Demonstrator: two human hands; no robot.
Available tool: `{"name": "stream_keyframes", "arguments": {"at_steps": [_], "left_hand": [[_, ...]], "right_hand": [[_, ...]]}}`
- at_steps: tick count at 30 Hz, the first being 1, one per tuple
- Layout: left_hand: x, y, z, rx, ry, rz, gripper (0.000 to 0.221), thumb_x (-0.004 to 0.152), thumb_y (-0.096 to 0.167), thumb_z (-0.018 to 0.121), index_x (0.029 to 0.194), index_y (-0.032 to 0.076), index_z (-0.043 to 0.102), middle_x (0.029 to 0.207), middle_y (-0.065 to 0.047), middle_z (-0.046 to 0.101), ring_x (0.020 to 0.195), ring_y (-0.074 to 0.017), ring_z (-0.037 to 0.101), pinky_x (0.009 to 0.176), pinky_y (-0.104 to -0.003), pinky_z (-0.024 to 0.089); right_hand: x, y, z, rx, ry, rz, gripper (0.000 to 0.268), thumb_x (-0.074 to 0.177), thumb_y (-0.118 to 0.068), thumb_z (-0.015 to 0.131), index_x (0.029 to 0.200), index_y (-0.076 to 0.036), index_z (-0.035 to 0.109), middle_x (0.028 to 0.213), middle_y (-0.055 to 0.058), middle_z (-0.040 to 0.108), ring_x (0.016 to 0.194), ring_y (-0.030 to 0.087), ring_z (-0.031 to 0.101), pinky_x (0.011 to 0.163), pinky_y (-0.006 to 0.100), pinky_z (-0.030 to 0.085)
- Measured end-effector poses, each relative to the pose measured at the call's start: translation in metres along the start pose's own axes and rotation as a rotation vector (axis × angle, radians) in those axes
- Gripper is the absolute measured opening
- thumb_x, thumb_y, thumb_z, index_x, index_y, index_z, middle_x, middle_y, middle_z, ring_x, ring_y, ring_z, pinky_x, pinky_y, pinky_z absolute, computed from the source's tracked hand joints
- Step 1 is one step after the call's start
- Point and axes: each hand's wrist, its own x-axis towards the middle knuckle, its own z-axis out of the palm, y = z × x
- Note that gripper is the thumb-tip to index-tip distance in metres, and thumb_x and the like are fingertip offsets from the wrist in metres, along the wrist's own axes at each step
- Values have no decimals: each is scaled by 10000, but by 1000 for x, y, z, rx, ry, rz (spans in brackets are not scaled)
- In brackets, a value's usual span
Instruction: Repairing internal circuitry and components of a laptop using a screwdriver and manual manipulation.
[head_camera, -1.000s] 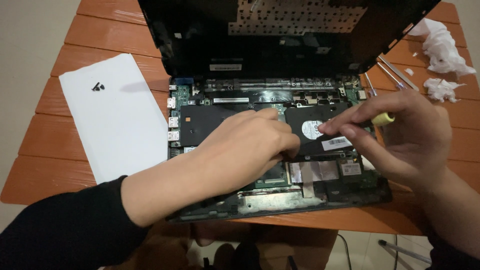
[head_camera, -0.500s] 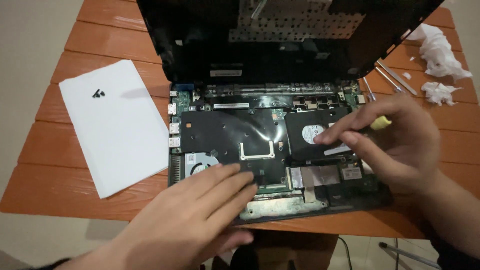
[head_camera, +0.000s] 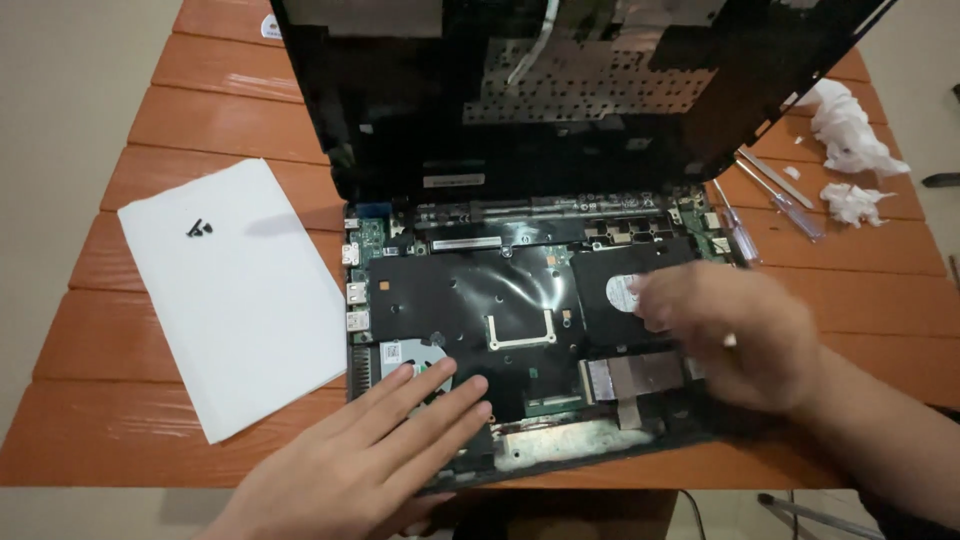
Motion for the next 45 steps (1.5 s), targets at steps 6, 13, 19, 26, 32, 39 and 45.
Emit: {"name": "stream_keyframes", "arguments": {"at_steps": [6, 13, 19, 26, 32, 39, 45], "left_hand": [[2, 3, 0, 38, 16, -1, 745, 1055, 489, 520, 1607, 38, 305, 1669, -144, 345, 1517, -338, 366, 1207, -474, 352], [3, 5, 1, 106, -14, -16, 865, 984, 601, 569, 1624, 88, 296, 1688, -96, 322, 1529, -294, 332, 1209, -436, 328], [8, 7, -7, 26, -18, -36, 816, 981, 523, 605, 1604, 73, 329, 1671, -84, 366, 1529, -288, 348, 1214, -446, 339], [7, 8, -6, 88, -18, -27, 832, 971, 548, 576, 1608, 80, 317, 1672, -88, 354, 1528, -291, 342, 1216, -444, 329], [4, 8, -2, 59, -9, -42, 781, 989, 506, 567, 1596, 73, 334, 1662, -94, 365, 1511, -305, 365, 1203, -454, 358], [3, 11, 1, 43, 14, -80, 785, 969, 514, 597, 1585, 85, 367, 1645, -79, 398, 1489, -283, 399, 1210, -453, 341], [0, 10, 3, 83, 11, -56, 787, 991, 526, 557, 1597, 75, 338, 1654, -93, 374, 1501, -293, 379, 1216, -454, 337]], "right_hand": [[42, -45, 18, -549, -77, -184, 225, 995, -128, 638, 1181, -3, 661, 827, 72, 614, 631, 210, 518, 556, 346, 429], [49, -37, 19, -431, -211, -135, 243, 972, -137, 720, 1183, -29, 670, 1092, 139, 677, 801, 282, 610, 658, 382, 508], [37, -25, 17, -395, -286, -129, 362, 879, -15, 745, 1225, -49, 646, 1196, 140, 644, 920, 328, 607, 779, 438, 502], [38, -25, 17, -363, -291, -121, 404, 802, 41, 780, 1175, -50, 654, 1174, 127, 642, 872, 309, 589, 727, 420, 467], [41, -29, 18, -361, -256, -135, 250, 974, -7, 638, 1224, -22, 639, 1181, 143, 664, 912, 318, 620, 741, 409, 473], [44, -33, 18, -382, -193, -112, 156, 1030, -109, 577, 1129, -37, 674, 1116, 135, 666, 813, 284, 601, 700, 390, 459], [47, -35, 19, -364, -221, -128, 123, 1004, -104, 642, 1102, -37, 674, 1110, 133, 663, 795, 282, 596, 692, 389, 466]]}}
